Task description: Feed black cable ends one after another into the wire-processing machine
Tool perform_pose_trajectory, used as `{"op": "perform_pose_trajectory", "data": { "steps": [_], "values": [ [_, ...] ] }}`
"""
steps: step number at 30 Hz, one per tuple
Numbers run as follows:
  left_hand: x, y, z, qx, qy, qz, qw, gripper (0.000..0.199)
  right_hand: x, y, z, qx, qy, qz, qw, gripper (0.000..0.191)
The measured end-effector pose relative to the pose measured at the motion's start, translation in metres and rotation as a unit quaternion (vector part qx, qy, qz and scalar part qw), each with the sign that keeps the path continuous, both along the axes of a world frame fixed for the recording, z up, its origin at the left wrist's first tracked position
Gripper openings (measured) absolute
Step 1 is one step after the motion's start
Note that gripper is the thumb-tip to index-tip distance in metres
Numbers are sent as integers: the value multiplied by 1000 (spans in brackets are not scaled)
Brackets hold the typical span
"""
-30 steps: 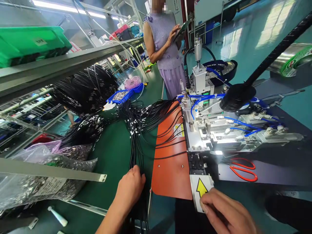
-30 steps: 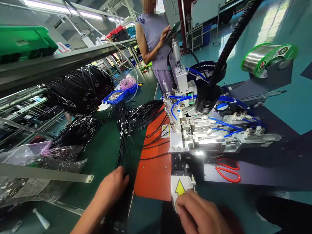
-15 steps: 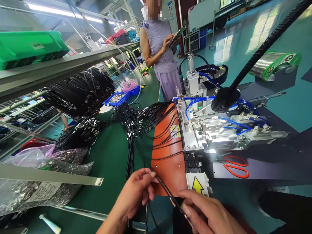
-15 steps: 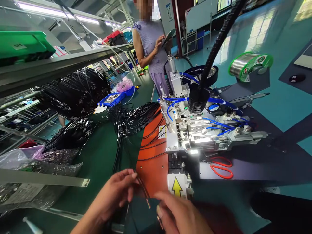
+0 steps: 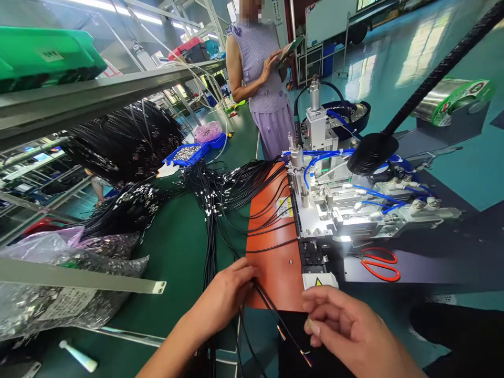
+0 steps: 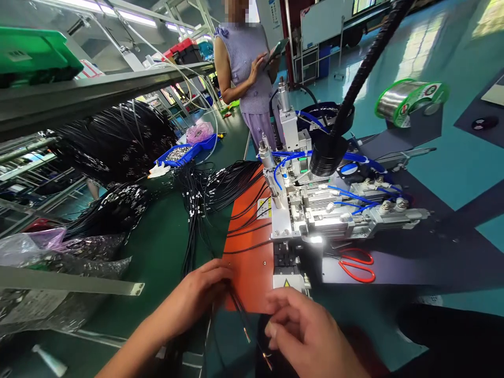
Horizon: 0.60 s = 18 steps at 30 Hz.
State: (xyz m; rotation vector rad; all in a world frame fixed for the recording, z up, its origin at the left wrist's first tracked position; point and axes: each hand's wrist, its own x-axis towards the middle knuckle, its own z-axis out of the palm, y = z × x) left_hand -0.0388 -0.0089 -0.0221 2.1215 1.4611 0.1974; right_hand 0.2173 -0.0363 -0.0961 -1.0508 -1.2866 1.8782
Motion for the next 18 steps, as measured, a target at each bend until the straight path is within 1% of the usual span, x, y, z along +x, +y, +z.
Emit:
{"op": "perform_pose_trajectory", "data": {
  "steps": [2,4,6,7,9,11,12,14,16,18],
  "values": [
    [1,-3,2,-2,33,-67,997,24,1,-3,2,78,-81,16,993,25],
    [3,-8,2,15,86,-123,989,19,-1,-7,-1,154,-145,68,975,35],
    [8,-13,-1,36,121,-172,977,17,-5,-11,-8,203,-192,123,952,53],
    [10,-16,-3,44,128,-190,972,16,-8,-13,-12,221,-211,142,942,59],
    [14,-20,-8,55,129,-218,966,13,-11,-15,-19,255,-236,147,926,58],
    [15,-23,-12,66,122,-235,962,7,-11,-15,-23,277,-241,127,922,49],
    [13,-24,-13,69,112,-236,963,11,-9,-15,-23,282,-237,116,922,45],
    [7,-25,-12,74,59,-227,969,21,-6,-14,-23,292,-226,96,924,39],
    [1,-23,-8,85,-12,-210,974,24,-5,-14,-23,309,-216,85,922,38],
    [-2,-18,-2,114,-63,-188,973,25,-10,-15,-24,328,-206,86,918,43]
  ]
}}
